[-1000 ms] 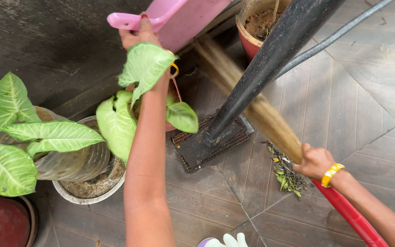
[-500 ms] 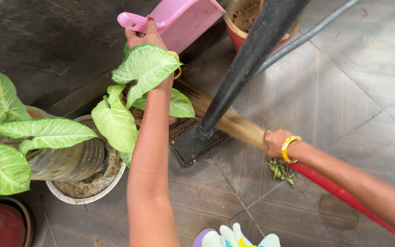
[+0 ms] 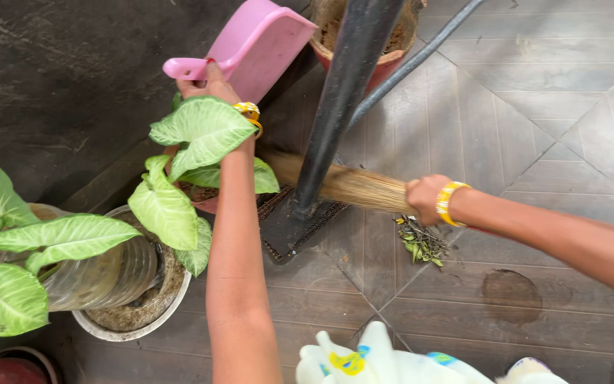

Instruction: The person sweeps debris from a balcony floor using a broom and collects it into a pink dustpan by hand.

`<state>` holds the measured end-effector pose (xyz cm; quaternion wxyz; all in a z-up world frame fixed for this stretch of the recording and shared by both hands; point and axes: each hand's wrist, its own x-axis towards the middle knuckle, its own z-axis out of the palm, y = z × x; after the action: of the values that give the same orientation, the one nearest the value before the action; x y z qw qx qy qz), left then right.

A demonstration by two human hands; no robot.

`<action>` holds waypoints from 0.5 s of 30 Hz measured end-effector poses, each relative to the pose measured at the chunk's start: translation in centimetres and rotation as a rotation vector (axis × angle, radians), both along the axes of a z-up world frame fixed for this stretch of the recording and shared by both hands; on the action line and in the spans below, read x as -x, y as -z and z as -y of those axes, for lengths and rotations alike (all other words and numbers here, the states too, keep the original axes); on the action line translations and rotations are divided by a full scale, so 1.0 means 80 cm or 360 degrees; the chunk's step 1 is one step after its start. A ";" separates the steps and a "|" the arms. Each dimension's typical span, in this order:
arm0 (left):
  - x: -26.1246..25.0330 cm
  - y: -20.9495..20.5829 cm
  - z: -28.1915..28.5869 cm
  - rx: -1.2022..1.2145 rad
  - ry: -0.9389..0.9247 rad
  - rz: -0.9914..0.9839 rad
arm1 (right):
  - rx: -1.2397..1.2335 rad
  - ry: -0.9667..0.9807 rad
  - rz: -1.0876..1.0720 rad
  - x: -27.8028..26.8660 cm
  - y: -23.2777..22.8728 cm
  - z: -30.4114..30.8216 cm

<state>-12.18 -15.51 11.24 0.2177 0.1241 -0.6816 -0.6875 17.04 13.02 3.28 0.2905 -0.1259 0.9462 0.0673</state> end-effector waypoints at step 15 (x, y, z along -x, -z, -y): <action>0.031 0.033 0.032 -0.0878 0.0166 -0.0528 | -0.0193 0.0516 0.0091 -0.102 -0.037 -0.053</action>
<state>-14.65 -18.03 8.58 0.2485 0.0298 -0.4303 -0.8673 25.18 17.24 6.26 0.3313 0.0442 0.9396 0.0729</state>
